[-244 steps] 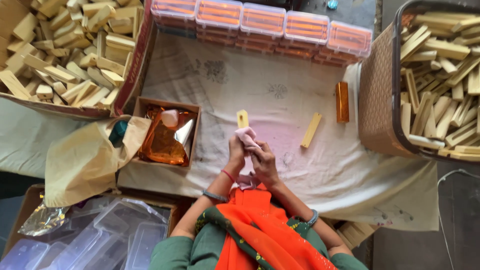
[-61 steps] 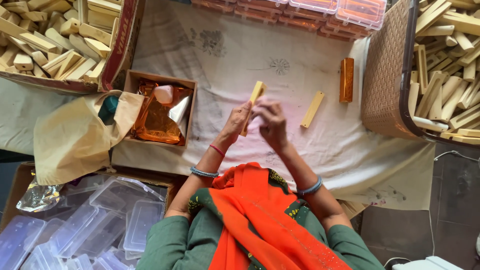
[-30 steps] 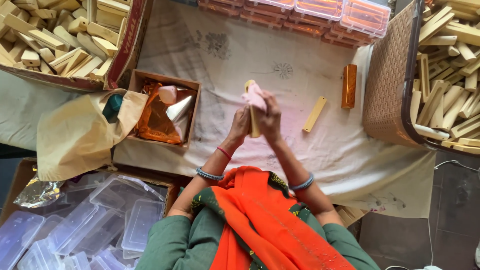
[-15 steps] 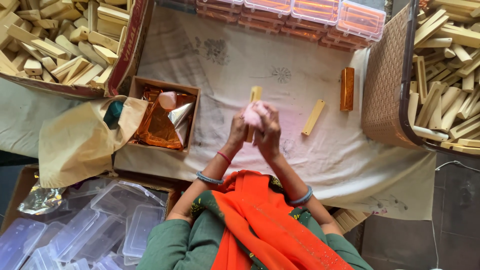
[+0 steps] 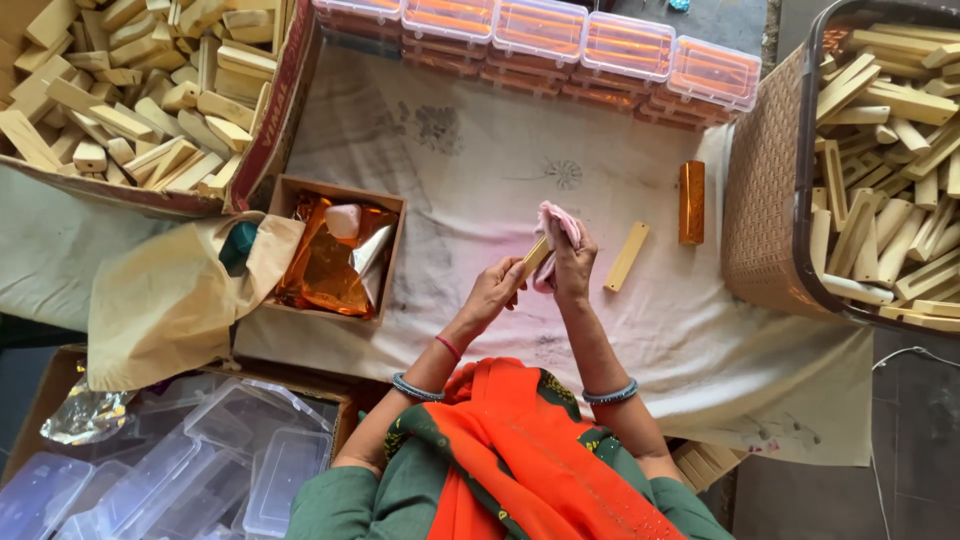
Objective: Cleaning wooden blocks with a cloth and wrapping them in metallic paper.
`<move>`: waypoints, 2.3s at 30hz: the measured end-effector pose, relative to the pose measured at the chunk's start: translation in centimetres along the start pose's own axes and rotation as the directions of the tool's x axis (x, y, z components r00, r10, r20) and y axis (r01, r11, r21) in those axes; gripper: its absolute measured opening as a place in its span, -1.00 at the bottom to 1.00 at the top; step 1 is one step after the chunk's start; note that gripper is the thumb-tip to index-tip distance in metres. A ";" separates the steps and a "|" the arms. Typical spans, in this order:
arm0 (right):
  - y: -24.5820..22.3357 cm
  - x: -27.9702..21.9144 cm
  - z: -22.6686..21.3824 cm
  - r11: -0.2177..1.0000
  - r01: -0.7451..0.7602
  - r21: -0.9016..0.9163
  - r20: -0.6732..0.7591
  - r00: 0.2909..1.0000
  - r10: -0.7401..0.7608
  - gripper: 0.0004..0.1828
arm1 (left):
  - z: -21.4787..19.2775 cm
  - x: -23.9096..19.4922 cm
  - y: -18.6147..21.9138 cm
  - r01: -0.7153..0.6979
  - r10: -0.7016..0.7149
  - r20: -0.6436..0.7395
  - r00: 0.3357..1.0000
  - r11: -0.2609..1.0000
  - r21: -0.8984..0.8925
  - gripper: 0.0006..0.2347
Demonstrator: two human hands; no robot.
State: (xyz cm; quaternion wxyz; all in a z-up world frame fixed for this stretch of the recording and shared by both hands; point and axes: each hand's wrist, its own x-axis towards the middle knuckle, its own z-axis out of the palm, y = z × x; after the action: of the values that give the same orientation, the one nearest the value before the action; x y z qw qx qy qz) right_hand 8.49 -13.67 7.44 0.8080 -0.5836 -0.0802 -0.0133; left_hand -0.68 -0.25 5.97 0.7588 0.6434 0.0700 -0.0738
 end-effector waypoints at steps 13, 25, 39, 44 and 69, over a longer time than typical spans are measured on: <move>0.2 -2.6 -0.6 0.990 -0.098 0.106 -0.006 0.995 0.099 -0.44 | 1.8 -0.9 0.6 -0.091 0.150 -0.222 0.963 0.962 0.256 -0.49; -0.5 -7.4 1.5 0.963 -0.270 0.027 0.034 0.963 0.269 -0.60 | 1.1 0.6 -0.4 -0.208 0.276 -0.384 0.881 0.955 0.211 -0.64; -2.5 -4.3 0.3 0.855 0.131 -0.502 0.040 0.991 -0.128 -0.66 | -0.3 1.3 -3.2 0.017 -0.074 -0.155 0.985 0.941 -0.339 -0.64; -1.5 -4.3 -0.3 0.719 0.267 -0.641 0.293 0.952 -0.093 -0.54 | -0.6 1.8 -4.0 0.027 -0.078 -0.122 0.990 0.927 -0.375 -0.66; -0.9 -8.5 -1.2 0.768 0.224 -0.600 0.444 0.892 0.087 -0.11 | -1.5 0.3 -0.7 -0.041 0.038 -0.085 0.996 0.999 -0.027 -0.70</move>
State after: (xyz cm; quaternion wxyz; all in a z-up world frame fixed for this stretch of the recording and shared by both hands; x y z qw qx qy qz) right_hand 0.14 -15.68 6.74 0.5199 -0.8058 -0.2761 0.0644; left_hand -0.52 1.16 4.97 0.7655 0.6363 0.0903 -0.0305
